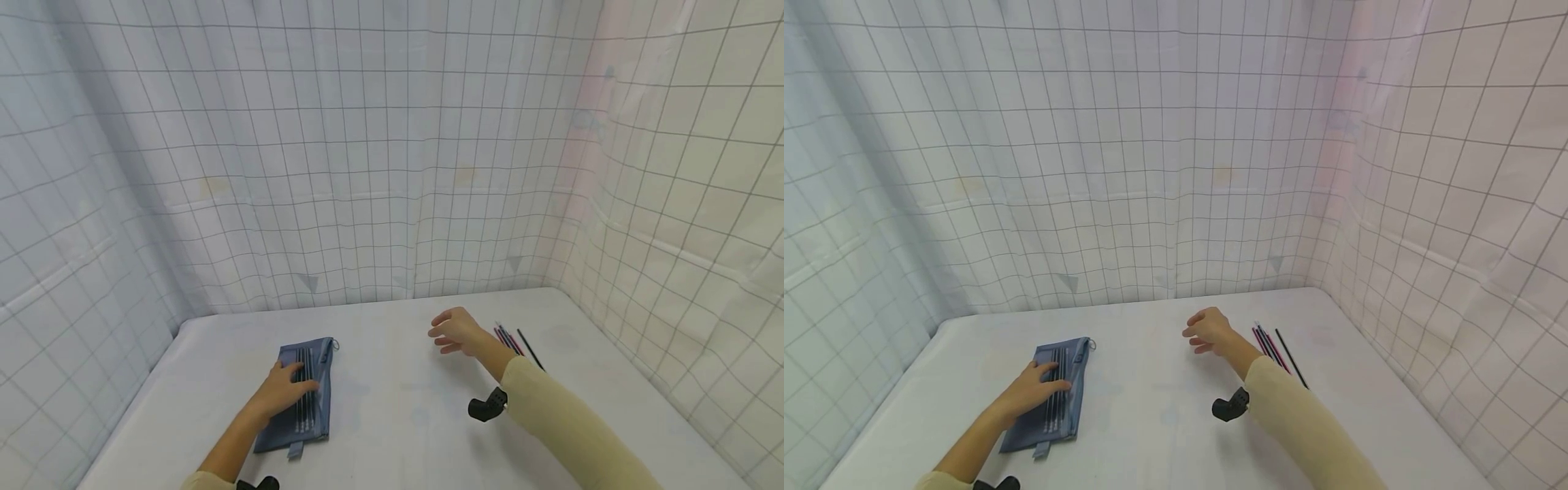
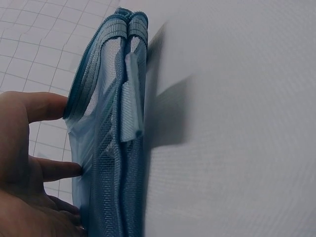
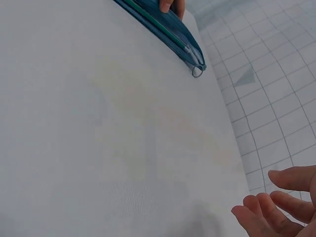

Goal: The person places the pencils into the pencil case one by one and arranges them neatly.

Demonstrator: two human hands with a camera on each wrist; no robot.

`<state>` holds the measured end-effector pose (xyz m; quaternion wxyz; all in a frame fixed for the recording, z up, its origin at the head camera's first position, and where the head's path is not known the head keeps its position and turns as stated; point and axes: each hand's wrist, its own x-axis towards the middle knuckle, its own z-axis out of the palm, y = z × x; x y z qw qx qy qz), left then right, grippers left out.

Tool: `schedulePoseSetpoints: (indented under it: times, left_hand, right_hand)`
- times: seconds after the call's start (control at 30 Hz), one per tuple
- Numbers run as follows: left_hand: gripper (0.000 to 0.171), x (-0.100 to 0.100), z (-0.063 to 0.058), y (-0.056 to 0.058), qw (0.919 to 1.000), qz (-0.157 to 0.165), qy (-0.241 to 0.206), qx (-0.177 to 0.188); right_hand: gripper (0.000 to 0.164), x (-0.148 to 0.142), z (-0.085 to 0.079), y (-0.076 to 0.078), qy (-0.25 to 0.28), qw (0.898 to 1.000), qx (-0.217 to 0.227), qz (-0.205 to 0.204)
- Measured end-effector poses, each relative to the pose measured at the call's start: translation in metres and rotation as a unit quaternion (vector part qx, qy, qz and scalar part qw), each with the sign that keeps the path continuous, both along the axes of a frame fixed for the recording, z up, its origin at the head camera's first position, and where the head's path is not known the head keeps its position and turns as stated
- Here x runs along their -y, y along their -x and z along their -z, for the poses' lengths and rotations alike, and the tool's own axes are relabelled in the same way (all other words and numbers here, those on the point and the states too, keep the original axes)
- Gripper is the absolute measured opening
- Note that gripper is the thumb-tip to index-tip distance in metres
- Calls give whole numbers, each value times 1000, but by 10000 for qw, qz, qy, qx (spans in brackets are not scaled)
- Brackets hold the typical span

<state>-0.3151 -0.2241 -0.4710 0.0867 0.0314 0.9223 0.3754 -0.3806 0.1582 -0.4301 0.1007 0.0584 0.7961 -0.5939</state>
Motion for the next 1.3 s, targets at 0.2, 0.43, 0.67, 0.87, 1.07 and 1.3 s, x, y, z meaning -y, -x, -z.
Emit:
schedulePoseSetpoints:
  times: [0.2,0.43,0.67,0.87,1.07,1.3]
  left_hand:
    - [83,0,0,1,10000,0,28,-11]
    - [83,1,2,1,10000,-16,2,14]
    - [82,0,4,3,10000,-31,6,10]
    - [83,1,2,2,10000,-23,34,-25]
    - [83,1,1,0,10000,-18,-20,46]
    - [81,-1,0,-1,9999,-44,-88,71]
  right_hand:
    - [40,-17,-2,-4,-70,10000,13,63]
    - [41,-31,0,-5,-195,9998,21,79]
    - [42,-45,1,-9,-389,9992,23,83]
    - [45,-57,-2,-13,-485,9988,43,45]
    - [46,-74,-7,-15,-526,9984,154,111]
    - [46,-100,-4,-17,-770,9968,85,171]
